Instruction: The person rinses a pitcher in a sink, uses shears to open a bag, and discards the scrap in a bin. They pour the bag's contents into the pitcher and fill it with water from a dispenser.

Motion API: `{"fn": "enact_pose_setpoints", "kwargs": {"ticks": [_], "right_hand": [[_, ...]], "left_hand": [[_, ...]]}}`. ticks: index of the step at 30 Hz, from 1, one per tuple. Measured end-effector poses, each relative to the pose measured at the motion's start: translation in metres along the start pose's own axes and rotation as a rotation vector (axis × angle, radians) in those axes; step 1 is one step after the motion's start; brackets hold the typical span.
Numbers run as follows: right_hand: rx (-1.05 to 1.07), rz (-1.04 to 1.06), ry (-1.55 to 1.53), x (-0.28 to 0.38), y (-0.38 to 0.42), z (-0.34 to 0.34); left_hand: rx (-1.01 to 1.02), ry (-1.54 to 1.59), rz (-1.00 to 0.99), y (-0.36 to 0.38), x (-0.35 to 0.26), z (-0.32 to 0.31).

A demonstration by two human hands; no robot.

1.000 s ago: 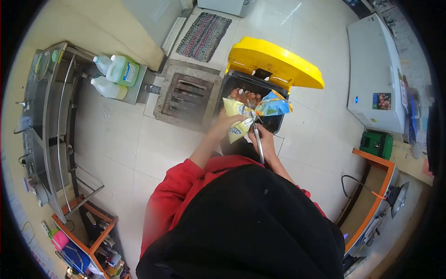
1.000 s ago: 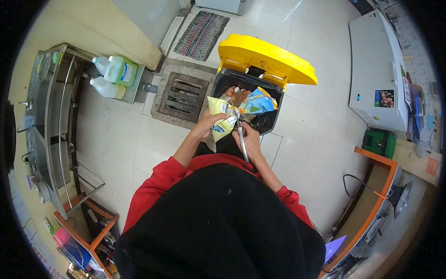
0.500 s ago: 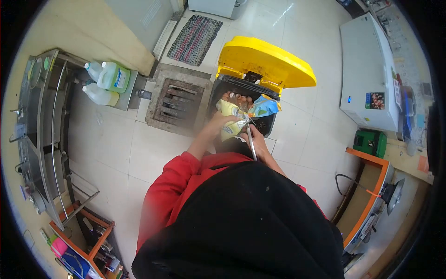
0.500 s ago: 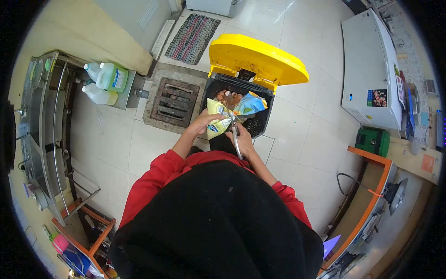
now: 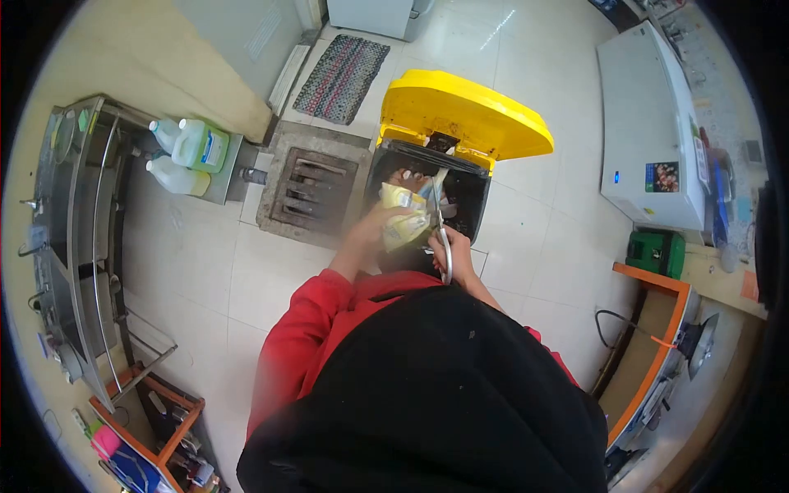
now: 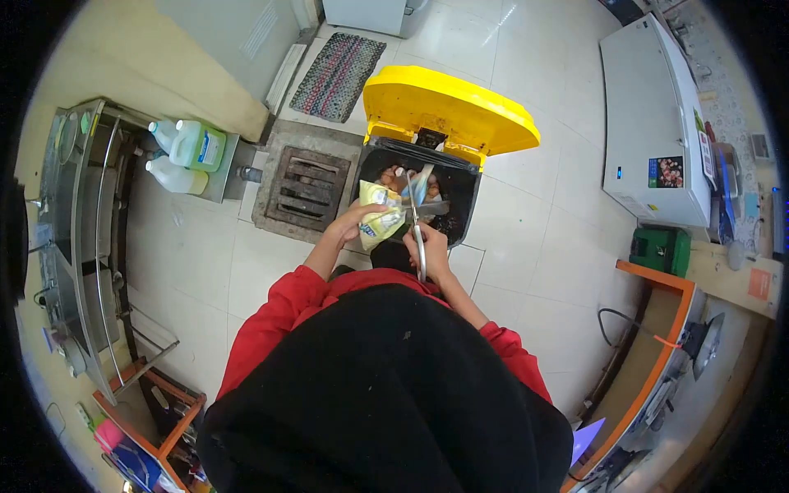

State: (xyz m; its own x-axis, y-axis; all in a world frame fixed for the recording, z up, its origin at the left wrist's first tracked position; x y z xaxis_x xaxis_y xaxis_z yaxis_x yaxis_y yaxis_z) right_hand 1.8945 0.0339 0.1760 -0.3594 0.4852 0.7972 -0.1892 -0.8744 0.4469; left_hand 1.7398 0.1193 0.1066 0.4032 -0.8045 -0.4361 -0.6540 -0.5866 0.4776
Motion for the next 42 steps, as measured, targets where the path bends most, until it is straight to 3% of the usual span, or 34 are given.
{"fn": "enact_pose_setpoints", "kwargs": {"ticks": [3,6,7,14,19,22,23,24,25,28,30,35,38,40,42], "right_hand": [[-0.039,-0.038,-0.046,-0.012,0.001,0.009],[-0.142,-0.026,0.017,-0.016,0.008,0.026],[-0.244,0.03,0.132,-0.029,0.006,0.033],[-0.529,-0.018,0.037,-0.036,0.042,0.025],[-0.803,-0.167,-0.164,-0.033,0.135,-0.042],[-1.078,-0.206,-0.205,-0.037,0.202,-0.11],[-1.099,-0.345,-0.31,-0.034,0.23,-0.136],[-1.264,-0.223,-0.257,-0.046,0.248,-0.163],[-1.262,-0.302,-0.323,-0.048,0.274,-0.184],[-1.431,-0.47,-0.22,-0.033,0.364,-0.224],[-1.642,-0.569,-0.261,-0.045,0.414,-0.256],[-2.096,-0.744,-0.403,-0.05,0.498,-0.344],[-2.249,-0.833,-0.495,-0.068,0.557,-0.391],[-2.16,-1.017,-0.521,-0.092,0.604,-0.431],[-2.066,-1.208,-0.403,-0.113,0.654,-0.461]], "left_hand": [[0.013,-0.011,0.0,0.005,0.0,0.029],[-0.159,0.186,-0.058,0.023,-0.013,0.01],[0.156,0.322,-0.117,0.022,-0.033,-0.007],[0.439,0.394,-0.109,0.04,-0.079,-0.067],[0.791,0.412,0.196,0.059,-0.078,-0.106],[0.963,0.467,0.461,0.086,-0.044,-0.146],[0.947,0.469,0.55,0.101,-0.029,-0.162],[0.89,0.4,0.602,0.111,-0.014,-0.175],[0.875,0.374,0.654,0.13,0.006,-0.195],[1.2,0.464,1.023,0.19,0.072,-0.226],[1.342,0.312,1.193,0.243,0.112,-0.24],[1.269,0.227,1.422,0.366,0.175,-0.225],[1.241,0.251,1.494,0.439,0.235,-0.21],[1.052,0.28,1.358,0.493,0.276,-0.186],[1.121,0.357,1.54,0.54,0.327,-0.178]]}}
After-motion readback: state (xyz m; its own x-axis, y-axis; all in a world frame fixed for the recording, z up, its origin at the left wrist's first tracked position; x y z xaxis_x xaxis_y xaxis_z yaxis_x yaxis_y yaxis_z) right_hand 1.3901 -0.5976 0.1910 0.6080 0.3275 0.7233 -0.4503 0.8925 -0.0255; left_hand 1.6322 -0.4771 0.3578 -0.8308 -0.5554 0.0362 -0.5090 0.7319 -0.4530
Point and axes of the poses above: each hand's wrist, its own y-axis away from the middle knuckle, its own z-axis out of the back of the hand, x = y × z, the point moved 2 cm from there along -y, towards the middle knuckle, and after that the axes turned 9 degrees about y, right-handed, at the moved point
